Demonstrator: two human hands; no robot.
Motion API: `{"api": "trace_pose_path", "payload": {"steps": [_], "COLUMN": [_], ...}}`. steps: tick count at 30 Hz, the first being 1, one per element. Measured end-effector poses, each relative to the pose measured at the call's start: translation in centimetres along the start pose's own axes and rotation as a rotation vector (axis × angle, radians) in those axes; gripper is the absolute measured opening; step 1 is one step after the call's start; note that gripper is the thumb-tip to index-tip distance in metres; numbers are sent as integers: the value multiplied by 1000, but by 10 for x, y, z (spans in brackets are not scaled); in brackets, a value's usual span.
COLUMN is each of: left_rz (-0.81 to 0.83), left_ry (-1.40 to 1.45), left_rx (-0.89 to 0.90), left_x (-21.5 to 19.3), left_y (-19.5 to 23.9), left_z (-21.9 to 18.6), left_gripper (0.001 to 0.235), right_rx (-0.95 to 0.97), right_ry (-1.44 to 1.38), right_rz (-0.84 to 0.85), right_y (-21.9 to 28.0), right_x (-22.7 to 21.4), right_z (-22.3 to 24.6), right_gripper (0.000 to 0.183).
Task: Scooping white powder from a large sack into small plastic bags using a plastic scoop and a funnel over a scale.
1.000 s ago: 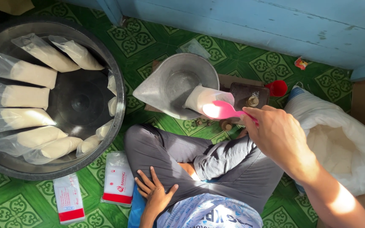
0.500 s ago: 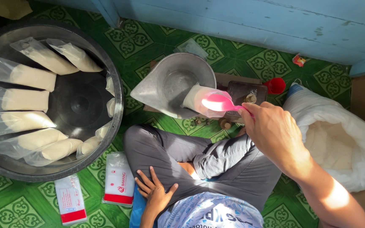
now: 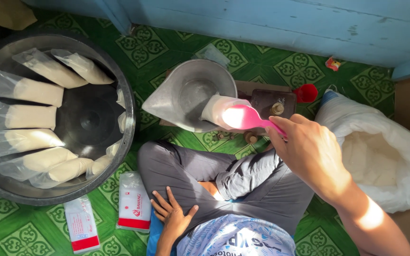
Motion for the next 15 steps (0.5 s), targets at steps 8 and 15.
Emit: {"api": "trace_pose_path", "payload": {"steps": [8,15], "left_rz": [13,61], "left_ry": [-45,-46], "left_rx": [-18,-111], "left_x": [9,8], "left_y": [-4,-7], "left_z": [10,16], "left_gripper": [131,129], "right_rx": [10,336], "right_ry": [-215,-625], "right_rz": [-274,-351], "right_y": [27,69], "right_x": [-47,-60], "right_z": [-30,-112], "right_gripper": [21,26]}}
Point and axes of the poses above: each hand's wrist, its own y-axis away from the middle knuckle, its own x-axis out of the palm, z = x × y, the point moved 5 cm from there along -y, towards the middle knuckle, and after that the axes turned 13 degrees about -z, right-handed, at the moved point
